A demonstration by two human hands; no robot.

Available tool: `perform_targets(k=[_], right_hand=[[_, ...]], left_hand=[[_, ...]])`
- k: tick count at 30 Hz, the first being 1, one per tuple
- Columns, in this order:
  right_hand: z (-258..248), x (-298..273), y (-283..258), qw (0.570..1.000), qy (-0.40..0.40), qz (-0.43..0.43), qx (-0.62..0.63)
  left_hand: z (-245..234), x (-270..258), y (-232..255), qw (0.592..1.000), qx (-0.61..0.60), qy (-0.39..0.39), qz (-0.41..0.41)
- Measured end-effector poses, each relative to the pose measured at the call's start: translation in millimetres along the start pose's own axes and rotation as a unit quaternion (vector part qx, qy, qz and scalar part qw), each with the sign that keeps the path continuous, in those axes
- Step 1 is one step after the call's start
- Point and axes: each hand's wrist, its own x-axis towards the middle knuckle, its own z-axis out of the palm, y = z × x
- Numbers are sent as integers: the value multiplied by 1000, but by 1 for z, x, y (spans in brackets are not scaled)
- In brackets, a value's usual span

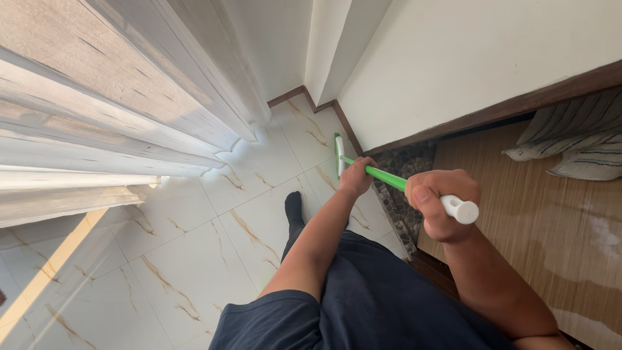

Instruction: The person uses a squeegee to push debris across the tiled floor toward a green dustpan, then moves the dustpan by hand to collect the waste.

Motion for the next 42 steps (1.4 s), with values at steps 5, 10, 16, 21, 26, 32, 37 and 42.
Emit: perform_targets(k=[5,10,16,21,26,32,37,42], right_hand=[[19,20,17,996,-39,-23,-77],[31,33,43,999,-47,-6,-27],[36,35,32,997,-69,-23,28],[25,39,11,998,-49,-3,-27],[39,48,36,996,-68,-36,-52],[42,51,49,996,-71,5,56],[32,55,27,996,-69,-18,46],[40,61,16,995,-81,-40,-50]], left_hand=[[-11,24,-8,1000,-28,7,-6],[-37,28,-45,999,10,3,-34],[-44,15,-48,997,20,48,-51],[-41,23,-15,1000,3,9,-3],[-44,32,-35,1000,8,11,-14],[-69,23,-53,997,39,23,-68],[-71,15,-20,998,-10,50,-45],[-54,34,-13,998,-40,16,-37]])
